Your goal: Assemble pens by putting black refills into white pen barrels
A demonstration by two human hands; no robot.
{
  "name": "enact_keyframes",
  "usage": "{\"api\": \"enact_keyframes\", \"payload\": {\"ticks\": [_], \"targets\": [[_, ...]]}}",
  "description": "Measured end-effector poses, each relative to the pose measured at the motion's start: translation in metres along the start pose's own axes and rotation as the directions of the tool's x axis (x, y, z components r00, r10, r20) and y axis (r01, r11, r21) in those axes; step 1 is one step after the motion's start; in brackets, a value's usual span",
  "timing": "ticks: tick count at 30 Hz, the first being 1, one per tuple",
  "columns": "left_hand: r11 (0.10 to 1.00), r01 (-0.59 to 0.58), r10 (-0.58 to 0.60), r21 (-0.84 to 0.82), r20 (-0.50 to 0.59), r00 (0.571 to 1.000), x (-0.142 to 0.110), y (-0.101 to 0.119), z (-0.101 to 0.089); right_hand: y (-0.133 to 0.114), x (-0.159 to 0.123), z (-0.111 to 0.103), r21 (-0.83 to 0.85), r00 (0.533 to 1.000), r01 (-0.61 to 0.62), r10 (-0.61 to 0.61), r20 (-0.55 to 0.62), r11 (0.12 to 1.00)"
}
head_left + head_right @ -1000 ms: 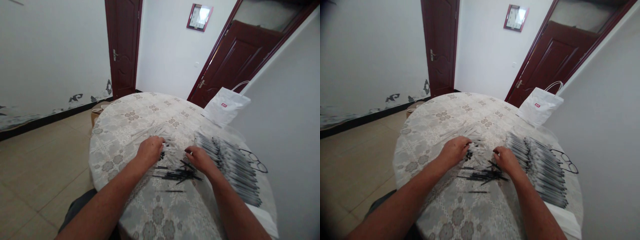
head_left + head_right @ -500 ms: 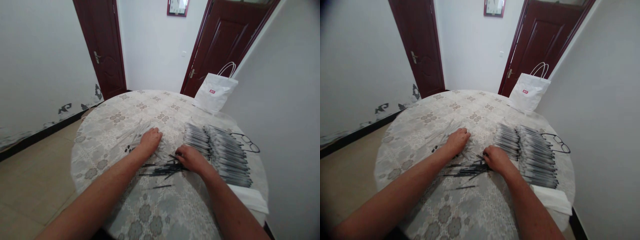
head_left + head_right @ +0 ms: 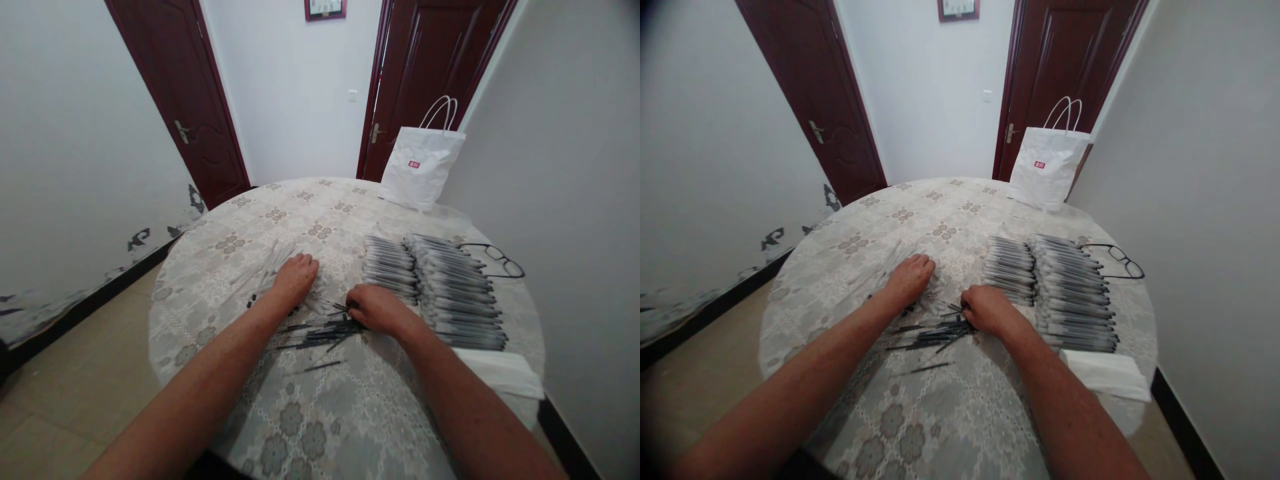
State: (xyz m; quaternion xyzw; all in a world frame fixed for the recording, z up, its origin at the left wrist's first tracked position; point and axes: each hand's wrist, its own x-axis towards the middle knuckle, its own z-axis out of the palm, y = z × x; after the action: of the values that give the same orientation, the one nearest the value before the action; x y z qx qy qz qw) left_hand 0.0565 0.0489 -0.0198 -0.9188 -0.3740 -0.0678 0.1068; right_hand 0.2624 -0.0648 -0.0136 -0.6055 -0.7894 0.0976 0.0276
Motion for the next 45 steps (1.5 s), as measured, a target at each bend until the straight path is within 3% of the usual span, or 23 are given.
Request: {"api": "enact_keyframes", "payload": {"ticks": [5, 10, 12, 15, 17, 20, 23, 26, 29, 33, 39, 45], "targets": [[0.999, 0.033, -0.037, -0.030, -0.144, 0.989, -0.008, 0.004, -0.011, -0.006, 0.003, 0.005, -0.051, 0.999, -0.034, 0.034, -0.008, 0.998], [0.952, 0.103, -0.181, -0.287, -0.260, 0.949, -0.045, 0.001, -0.030, -0.002, 0.001, 0.008, 0.002, 0.999, -0.005, 0.005, -0.040, 1.000], [0.888, 0.154, -0.292, -0.434, -0.271, 0.917, -0.064, -0.002, -0.038, 0.002, 0.000, 0.007, 0.062, 0.997, 0.027, -0.023, -0.079, 0.998], [0.673, 0.254, -0.490, -0.695, -0.161, 0.857, -0.089, -0.003, -0.044, 0.008, 0.002, 0.005, 0.252, 0.980, 0.063, -0.012, -0.197, 0.966], [0.505, 0.267, -0.527, -0.820, -0.048, 0.848, -0.099, -0.001, -0.046, 0.007, 0.005, 0.004, 0.482, 0.960, 0.094, 0.049, -0.276, 0.871], [0.351, 0.248, -0.486, -0.903, 0.051, 0.872, -0.105, 0.005, -0.043, -0.001, 0.009, 0.004, 0.826, 0.950, 0.162, 0.142, -0.279, 0.540], [0.352, 0.218, -0.432, -0.910, 0.049, 0.901, -0.107, 0.007, -0.039, -0.014, 0.012, 0.007, 0.942, 0.947, 0.200, 0.193, -0.256, 0.268], [0.384, 0.193, -0.373, -0.903, 0.039, 0.927, -0.109, 0.002, -0.034, -0.028, 0.015, 0.013, 0.952, 0.916, 0.258, 0.269, -0.296, 0.167], [0.404, 0.145, -0.315, -0.903, 0.012, 0.949, -0.112, -0.005, -0.031, -0.037, 0.015, 0.019, 0.949, 0.900, 0.277, 0.306, -0.311, 0.149], [0.441, 0.141, -0.294, -0.886, 0.005, 0.956, -0.114, -0.006, -0.031, -0.046, 0.012, 0.022, 0.938, 0.889, 0.284, 0.312, -0.334, 0.198], [0.403, 0.152, -0.235, -0.902, 0.058, 0.970, -0.115, -0.002, -0.032, -0.053, 0.007, 0.021, 0.921, 0.884, 0.306, 0.288, -0.369, 0.239], [0.472, 0.115, -0.180, -0.874, 0.032, 0.983, -0.115, -0.001, -0.028, -0.057, 0.006, 0.021, 0.899, 0.875, 0.330, 0.263, -0.406, 0.289]]}}
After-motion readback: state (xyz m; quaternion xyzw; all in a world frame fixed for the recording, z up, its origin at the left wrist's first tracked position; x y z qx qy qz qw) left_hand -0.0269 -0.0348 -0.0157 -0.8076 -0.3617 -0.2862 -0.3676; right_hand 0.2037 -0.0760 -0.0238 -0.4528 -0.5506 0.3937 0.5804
